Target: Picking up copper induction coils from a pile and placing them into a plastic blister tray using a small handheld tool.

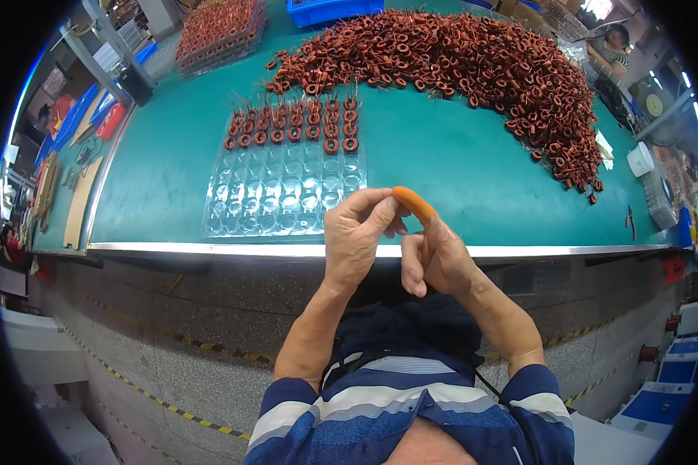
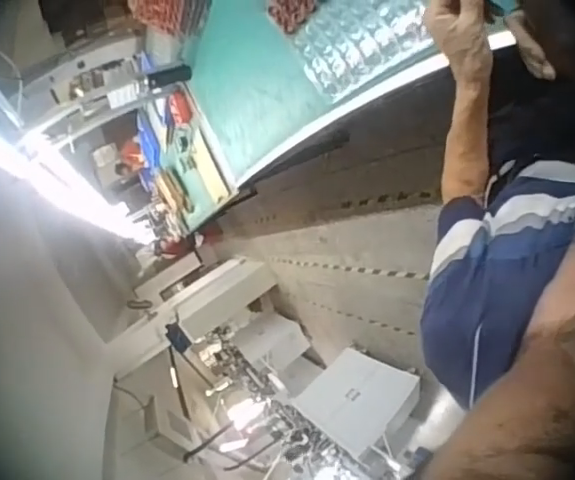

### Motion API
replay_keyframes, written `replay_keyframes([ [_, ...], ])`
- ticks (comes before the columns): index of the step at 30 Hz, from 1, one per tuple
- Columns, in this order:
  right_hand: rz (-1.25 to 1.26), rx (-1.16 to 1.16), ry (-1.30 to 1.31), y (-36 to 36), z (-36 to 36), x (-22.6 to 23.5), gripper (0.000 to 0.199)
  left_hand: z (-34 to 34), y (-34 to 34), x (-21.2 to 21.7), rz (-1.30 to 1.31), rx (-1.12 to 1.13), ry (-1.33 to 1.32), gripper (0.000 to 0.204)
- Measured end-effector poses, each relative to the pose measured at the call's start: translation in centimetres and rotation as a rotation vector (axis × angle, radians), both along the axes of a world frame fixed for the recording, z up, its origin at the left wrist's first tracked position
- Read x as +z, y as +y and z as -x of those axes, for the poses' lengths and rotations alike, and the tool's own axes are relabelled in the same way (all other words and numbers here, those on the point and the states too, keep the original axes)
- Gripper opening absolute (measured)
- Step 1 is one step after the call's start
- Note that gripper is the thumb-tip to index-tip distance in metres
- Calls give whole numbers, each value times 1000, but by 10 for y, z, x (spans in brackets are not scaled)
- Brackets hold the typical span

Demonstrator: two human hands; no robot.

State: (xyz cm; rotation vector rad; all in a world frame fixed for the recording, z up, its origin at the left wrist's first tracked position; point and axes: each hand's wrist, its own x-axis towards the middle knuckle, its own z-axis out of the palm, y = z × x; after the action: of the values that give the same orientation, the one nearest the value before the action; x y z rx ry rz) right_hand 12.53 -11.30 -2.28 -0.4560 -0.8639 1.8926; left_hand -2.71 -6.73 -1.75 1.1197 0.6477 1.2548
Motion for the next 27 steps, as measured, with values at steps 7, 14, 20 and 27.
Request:
replay_keyframes([
  [7, -23, 154, 20, 18, 10, -2, 69, 6, 13, -8, 120, 11, 31, 16],
  [14, -196, -290, -731, 94, -27, 46, 30, 8, 19, -19, 0, 299, 200, 16],
  [20, -601, -795, -1429, 230, -98, 58, 18, 12, 22, -27, -369, 266, 495, 12],
  [27, -1119, -648, -1974, 293, -69, 3, 32, 16, 21, -24, -356, 212, 519, 13],
])
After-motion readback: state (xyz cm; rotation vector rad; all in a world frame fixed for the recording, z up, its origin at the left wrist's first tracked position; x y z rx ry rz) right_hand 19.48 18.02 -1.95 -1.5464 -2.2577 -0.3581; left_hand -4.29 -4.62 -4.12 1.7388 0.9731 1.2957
